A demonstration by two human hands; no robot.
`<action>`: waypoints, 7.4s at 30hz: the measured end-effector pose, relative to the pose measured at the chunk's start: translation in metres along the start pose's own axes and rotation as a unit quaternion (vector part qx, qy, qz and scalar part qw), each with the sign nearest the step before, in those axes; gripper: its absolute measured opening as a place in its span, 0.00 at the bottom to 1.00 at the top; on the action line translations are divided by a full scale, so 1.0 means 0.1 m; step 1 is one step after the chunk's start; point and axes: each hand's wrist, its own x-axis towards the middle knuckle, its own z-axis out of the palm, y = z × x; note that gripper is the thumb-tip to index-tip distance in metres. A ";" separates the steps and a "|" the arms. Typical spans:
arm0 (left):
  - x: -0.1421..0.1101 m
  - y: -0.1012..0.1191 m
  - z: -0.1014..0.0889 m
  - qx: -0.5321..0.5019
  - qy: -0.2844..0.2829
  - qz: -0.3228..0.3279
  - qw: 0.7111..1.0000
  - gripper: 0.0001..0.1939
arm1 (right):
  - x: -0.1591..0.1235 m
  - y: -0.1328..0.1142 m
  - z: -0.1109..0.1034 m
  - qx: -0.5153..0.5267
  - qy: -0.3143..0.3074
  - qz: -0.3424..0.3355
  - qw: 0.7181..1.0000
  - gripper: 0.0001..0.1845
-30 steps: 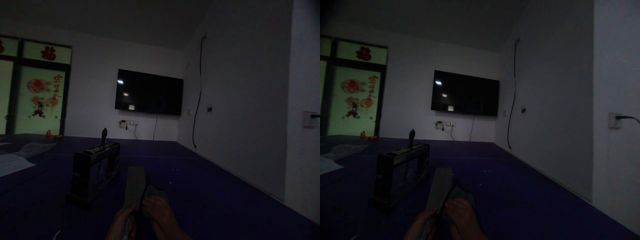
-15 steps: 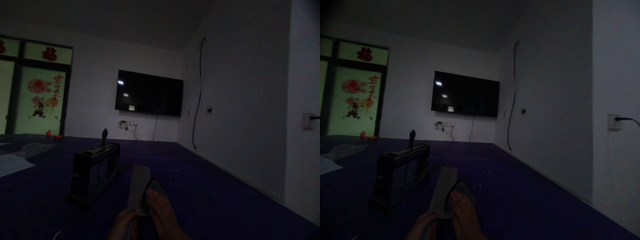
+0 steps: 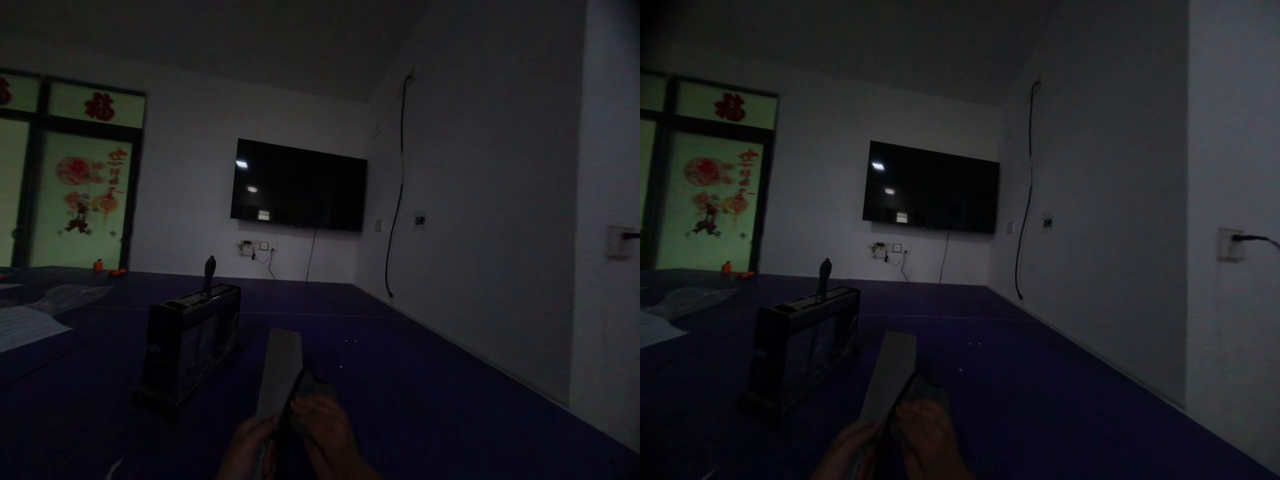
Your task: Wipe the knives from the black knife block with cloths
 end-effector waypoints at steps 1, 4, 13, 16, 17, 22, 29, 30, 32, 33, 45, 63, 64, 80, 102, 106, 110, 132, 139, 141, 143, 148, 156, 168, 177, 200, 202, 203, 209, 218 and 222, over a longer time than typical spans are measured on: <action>0.00 0.01 0.01 0.009 0.000 -0.004 1.000 0.32 | 0.01 -0.01 -0.01 -0.004 -0.005 0.011 1.000 0.27; 0.00 0.02 0.02 0.030 -0.004 0.004 1.000 0.32 | 0.04 -0.04 -0.04 -0.025 -0.016 0.056 0.998 0.28; 0.04 -0.04 -0.03 0.058 -0.073 -0.020 0.995 0.31 | -0.02 0.02 0.05 -0.034 0.014 0.265 0.964 0.24; 0.03 -0.05 -0.04 0.077 -0.080 0.000 0.994 0.29 | -0.02 0.06 0.08 -0.019 0.026 0.307 0.951 0.25; 0.03 -0.05 -0.04 0.080 -0.082 0.008 0.993 0.29 | -0.02 0.07 0.08 -0.015 0.028 0.314 0.949 0.25; -0.01 -0.04 -0.04 0.090 -0.077 0.019 0.993 0.28 | -0.01 0.09 0.04 -0.015 0.029 0.306 0.951 0.24; 0.06 -0.14 -0.08 0.087 -0.068 0.026 0.994 0.27 | -0.05 0.06 0.01 -0.039 0.007 0.248 0.968 0.21; 0.07 -0.14 -0.08 0.082 -0.063 0.025 0.994 0.27 | -0.04 0.05 0.01 -0.040 0.007 0.246 0.968 0.21; 0.07 -0.15 -0.07 0.075 -0.066 0.029 0.995 0.27 | -0.03 0.03 0.01 -0.041 0.007 0.257 0.966 0.21; 0.06 -0.14 -0.07 0.075 -0.073 0.030 0.994 0.27 | -0.02 0.02 0.01 -0.042 0.008 0.267 0.963 0.21; -0.02 0.00 -0.07 0.146 -0.148 0.004 0.978 0.30 | -0.07 0.20 0.10 -0.021 0.078 0.364 0.928 0.25; 0.01 -0.08 -0.08 0.128 -0.084 0.027 0.988 0.32 | -0.07 0.16 0.10 -0.039 0.026 0.334 0.941 0.24; 0.01 -0.08 -0.07 0.121 -0.074 0.028 0.990 0.32 | -0.07 0.15 0.10 -0.045 0.022 0.325 0.944 0.24; 0.04 -0.01 -0.01 0.104 -0.006 0.037 0.994 0.34 | 0.11 -0.13 -0.08 -0.042 -0.127 0.014 0.991 0.26; 0.05 0.05 -0.01 0.037 -0.006 0.047 0.998 0.29 | 0.23 -0.21 -0.16 -0.009 -0.163 0.018 0.986 0.25; 0.06 0.02 -0.03 0.029 -0.003 0.051 0.998 0.28 | 0.21 -0.24 -0.17 -0.037 -0.159 0.037 0.986 0.26; 0.06 0.01 -0.03 0.038 -0.014 0.018 0.999 0.30 | 0.17 -0.23 -0.13 -0.021 -0.139 0.054 0.989 0.28; 0.10 -0.03 -0.03 0.053 -0.011 0.006 0.998 0.34 | 0.15 -0.20 -0.07 -0.040 -0.158 0.037 0.986 0.28; -0.05 0.10 0.06 0.071 -0.013 -0.010 0.997 0.34 | 0.16 -0.21 -0.08 -0.076 -0.146 0.114 0.980 0.26; -0.07 0.11 0.07 0.084 -0.019 -0.014 0.996 0.33 | 0.18 -0.22 -0.10 -0.074 -0.153 0.107 0.980 0.26; -0.07 0.09 0.05 0.092 -0.016 -0.003 0.996 0.32 | 0.18 -0.23 -0.11 -0.075 -0.157 0.100 0.980 0.26; -0.01 0.04 0.01 0.095 -0.005 0.004 0.995 0.33 | 0.15 -0.18 -0.08 -0.073 -0.139 0.060 0.986 0.26; 0.03 0.03 -0.02 0.108 -0.012 0.018 0.994 0.34 | 0.09 -0.12 -0.02 -0.026 -0.138 -0.005 0.990 0.25; 0.01 0.01 0.01 0.134 -0.055 0.019 0.989 0.35 | 0.06 -0.11 0.04 -0.048 -0.080 0.209 0.974 0.27; -0.06 0.03 0.03 0.122 -0.030 0.043 0.991 0.32 | 0.04 -0.09 0.04 -0.057 -0.081 0.186 0.977 0.26; -0.09 0.09 0.07 0.119 -0.075 -0.024 0.990 0.34 | -0.02 0.00 0.11 -0.046 -0.017 0.258 0.965 0.25; -0.07 0.09 0.07 0.132 -0.077 -0.019 0.988 0.35 | -0.02 0.00 0.10 -0.045 -0.026 0.255 0.966 0.26; -0.05 0.07 0.07 0.136 -0.067 -0.019 0.988 0.36 | -0.02 -0.01 0.10 -0.046 -0.028 0.254 0.966 0.26; 0.06 -0.05 0.05 0.148 -0.038 -0.021 0.988 0.38 | -0.03 -0.03 0.09 -0.047 -0.032 0.240 0.969 0.25; -0.03 0.04 0.07 0.134 -0.071 -0.007 0.988 0.36 | -0.01 -0.03 0.05 -0.043 -0.024 0.226 0.973 0.22; -0.10 0.09 0.10 0.133 -0.080 0.016 0.988 0.36 | -0.01 -0.02 0.07 -0.036 0.001 0.268 0.963 0.23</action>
